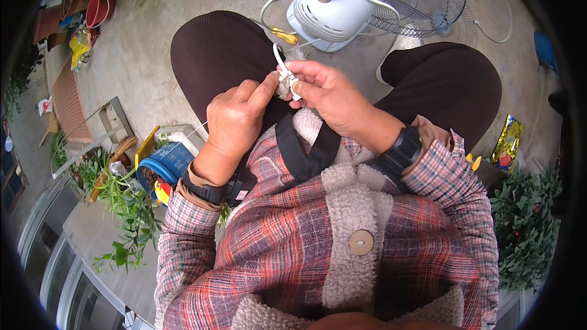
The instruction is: The person sits on the floor and repairs a white pedestal fan. They strip the wire ends, connect them to the power cord, and secure the connection with electrical tape. They then reassemble the fan base and test the fan by turning it on.
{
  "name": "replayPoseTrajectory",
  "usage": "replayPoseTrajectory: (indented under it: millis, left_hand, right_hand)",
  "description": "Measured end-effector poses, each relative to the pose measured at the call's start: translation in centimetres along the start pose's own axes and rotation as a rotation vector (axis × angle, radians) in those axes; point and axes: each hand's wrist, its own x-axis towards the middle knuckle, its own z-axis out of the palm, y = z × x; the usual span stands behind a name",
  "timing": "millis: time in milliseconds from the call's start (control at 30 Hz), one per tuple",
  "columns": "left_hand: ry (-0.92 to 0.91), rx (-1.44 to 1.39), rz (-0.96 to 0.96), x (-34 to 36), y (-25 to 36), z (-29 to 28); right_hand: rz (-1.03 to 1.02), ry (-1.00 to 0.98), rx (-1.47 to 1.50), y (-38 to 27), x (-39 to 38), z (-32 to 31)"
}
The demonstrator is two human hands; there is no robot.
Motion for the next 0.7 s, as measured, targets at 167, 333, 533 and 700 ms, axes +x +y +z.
replayPoseTrajectory:
  millis: [167,333,533,700]
  left_hand:
    - [0.058,-0.098,-0.002,0.18,-0.15,0.03]
    - [0.035,-0.185,-0.066,0.07,-0.11,-0.18]
    - [0.039,-0.423,-0.173,0.12,-0.02,-0.38]
    - [0.058,-0.51,-0.216,0.35,0.4,-0.47]
  right_hand:
    - [0.014,-0.009,0.094,0.09,-0.09,-0.13]
    - [0.01,-0.076,0.148,-0.09,-0.08,-0.18]
    - [-0.021,-0.096,0.102,-0.18,0.03,-0.04]
    - [-0.035,-0.087,0.086,-0.29,0.0,-0.11]
